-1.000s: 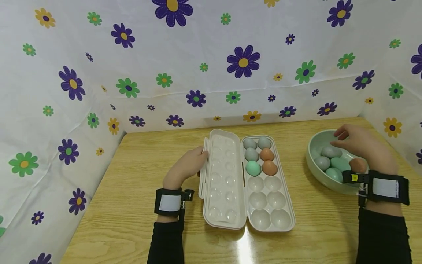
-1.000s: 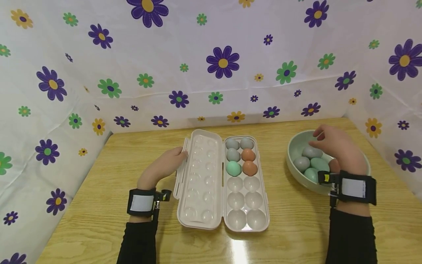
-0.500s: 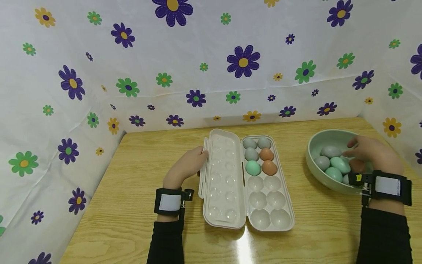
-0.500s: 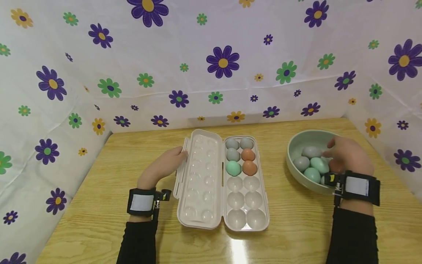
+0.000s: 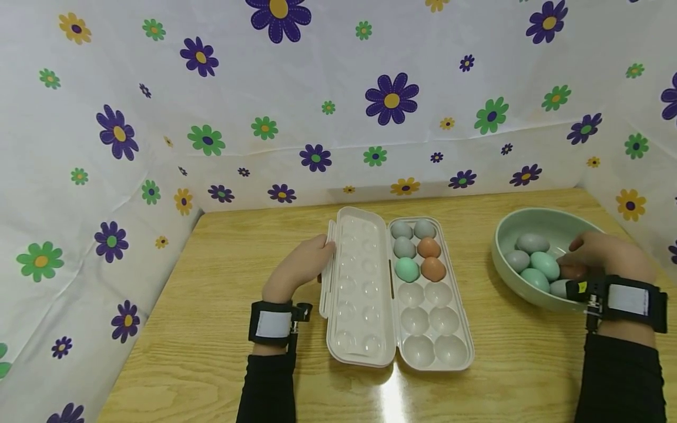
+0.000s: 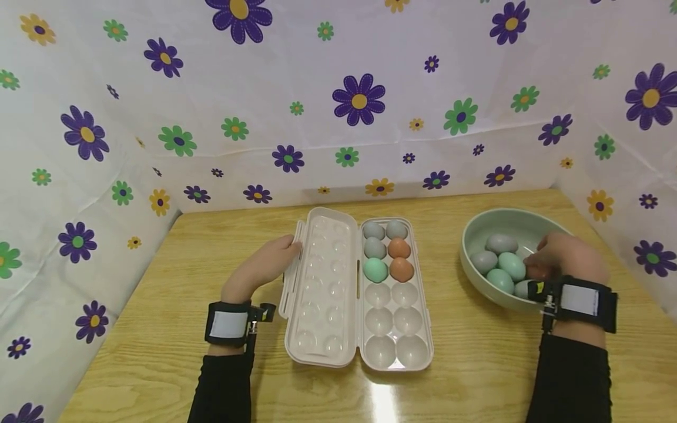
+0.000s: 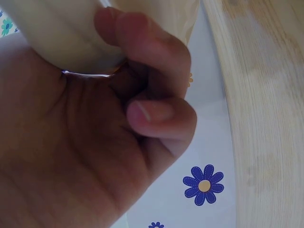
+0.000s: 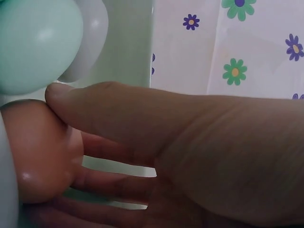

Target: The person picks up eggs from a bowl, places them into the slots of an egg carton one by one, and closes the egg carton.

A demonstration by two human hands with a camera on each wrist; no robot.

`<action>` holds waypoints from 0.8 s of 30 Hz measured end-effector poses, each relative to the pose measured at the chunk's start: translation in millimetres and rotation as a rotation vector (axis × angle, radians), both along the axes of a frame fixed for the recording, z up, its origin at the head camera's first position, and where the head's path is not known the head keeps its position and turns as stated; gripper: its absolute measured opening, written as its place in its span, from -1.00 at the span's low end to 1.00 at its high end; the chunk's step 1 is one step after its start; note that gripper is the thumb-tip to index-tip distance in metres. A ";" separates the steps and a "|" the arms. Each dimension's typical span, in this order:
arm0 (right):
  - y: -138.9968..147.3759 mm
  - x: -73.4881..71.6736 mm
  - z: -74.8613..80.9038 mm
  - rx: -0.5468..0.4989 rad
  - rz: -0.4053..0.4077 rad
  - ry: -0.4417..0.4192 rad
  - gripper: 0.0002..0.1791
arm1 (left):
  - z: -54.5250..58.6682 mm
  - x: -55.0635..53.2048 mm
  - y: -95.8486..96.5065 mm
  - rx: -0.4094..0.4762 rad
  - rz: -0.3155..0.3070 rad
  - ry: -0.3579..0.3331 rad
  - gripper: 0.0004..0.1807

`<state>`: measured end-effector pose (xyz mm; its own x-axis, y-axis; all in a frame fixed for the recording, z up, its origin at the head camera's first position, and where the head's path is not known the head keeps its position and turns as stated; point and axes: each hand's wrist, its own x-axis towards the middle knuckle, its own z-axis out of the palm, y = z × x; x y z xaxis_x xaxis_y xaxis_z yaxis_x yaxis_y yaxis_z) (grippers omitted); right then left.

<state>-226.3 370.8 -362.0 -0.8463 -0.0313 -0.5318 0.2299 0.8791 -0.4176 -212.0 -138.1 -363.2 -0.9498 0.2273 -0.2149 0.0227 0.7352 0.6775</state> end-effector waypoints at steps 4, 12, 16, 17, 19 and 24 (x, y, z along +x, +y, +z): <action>-1.1 -1.2 -5.4 -0.028 -0.074 -0.075 -0.22 | -0.2 1.1 0.7 0.000 -0.002 -0.002 -0.56; -2.0 -0.5 -5.9 -0.020 -0.070 -0.066 -0.26 | -0.7 2.1 1.1 0.003 -0.009 -0.002 -0.56; -4.1 0.4 -4.0 0.002 -0.103 -0.066 -0.46 | -1.3 1.9 1.2 0.002 -0.009 -0.009 -0.56; -4.7 0.3 -3.9 0.016 -0.104 -0.062 -0.50 | -1.4 2.1 1.3 0.003 -0.009 -0.012 -0.56; -6.2 0.1 -3.5 0.052 -0.100 -0.059 -0.53 | -1.6 2.4 1.3 0.006 -0.007 -0.017 -0.57; -9.1 -2.7 -4.5 0.028 -0.101 -0.077 -0.51 | -1.8 2.9 1.3 0.008 0.001 -0.013 -0.57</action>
